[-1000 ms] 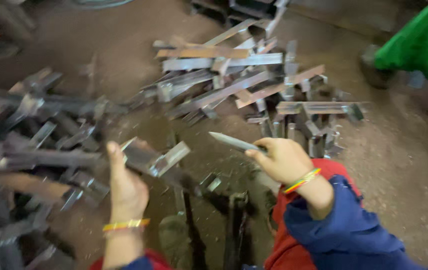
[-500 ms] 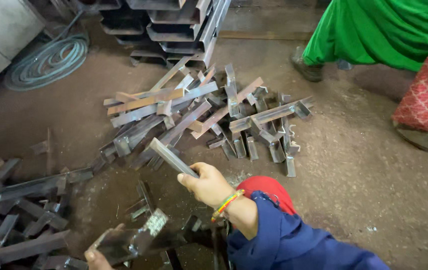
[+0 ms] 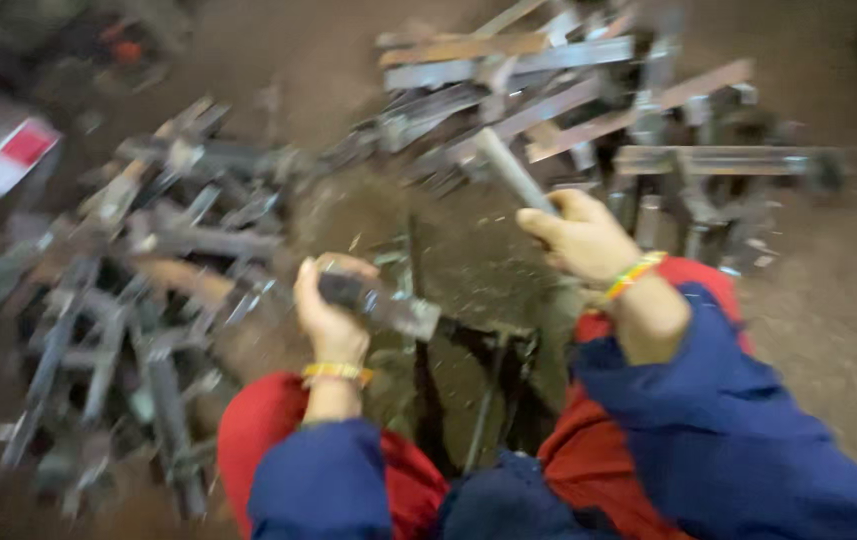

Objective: The person holds various metal angle pieces and uses a metal tool to scrape or clean the edges and surfaces of the metal.

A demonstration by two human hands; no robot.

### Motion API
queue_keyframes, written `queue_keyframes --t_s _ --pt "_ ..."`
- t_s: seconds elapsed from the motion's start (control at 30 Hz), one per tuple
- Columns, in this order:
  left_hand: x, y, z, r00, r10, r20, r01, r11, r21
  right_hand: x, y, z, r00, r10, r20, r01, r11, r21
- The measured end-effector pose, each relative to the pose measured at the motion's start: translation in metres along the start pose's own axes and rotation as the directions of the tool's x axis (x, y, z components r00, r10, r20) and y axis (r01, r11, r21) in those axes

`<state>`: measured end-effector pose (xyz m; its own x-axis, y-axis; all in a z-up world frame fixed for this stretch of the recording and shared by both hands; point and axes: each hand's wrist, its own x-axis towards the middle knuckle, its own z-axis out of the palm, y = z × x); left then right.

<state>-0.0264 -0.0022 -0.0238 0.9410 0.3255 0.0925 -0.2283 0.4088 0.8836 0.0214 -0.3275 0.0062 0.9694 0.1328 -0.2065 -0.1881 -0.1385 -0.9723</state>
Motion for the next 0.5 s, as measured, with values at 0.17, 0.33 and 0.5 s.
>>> queue_keyframes --t_s 0.17,0.33,0.5 --pt "0.023 0.012 0.004 0.994 -0.097 -0.041 0.093 0.993 -0.075 -0.030 -0.014 0.010 0.995 -0.032 0.098 0.052 0.976 -0.214" --pt "0.048 0.023 -0.004 0.973 -0.225 0.048 0.230 0.961 -0.154 -0.069 -0.034 0.032 0.970 0.035 0.239 0.135 0.743 -0.655" --pt "0.063 0.020 -0.023 0.978 -0.209 0.015 0.208 0.966 -0.152 -0.097 -0.043 0.073 0.949 0.222 0.225 -0.011 0.735 -0.678"
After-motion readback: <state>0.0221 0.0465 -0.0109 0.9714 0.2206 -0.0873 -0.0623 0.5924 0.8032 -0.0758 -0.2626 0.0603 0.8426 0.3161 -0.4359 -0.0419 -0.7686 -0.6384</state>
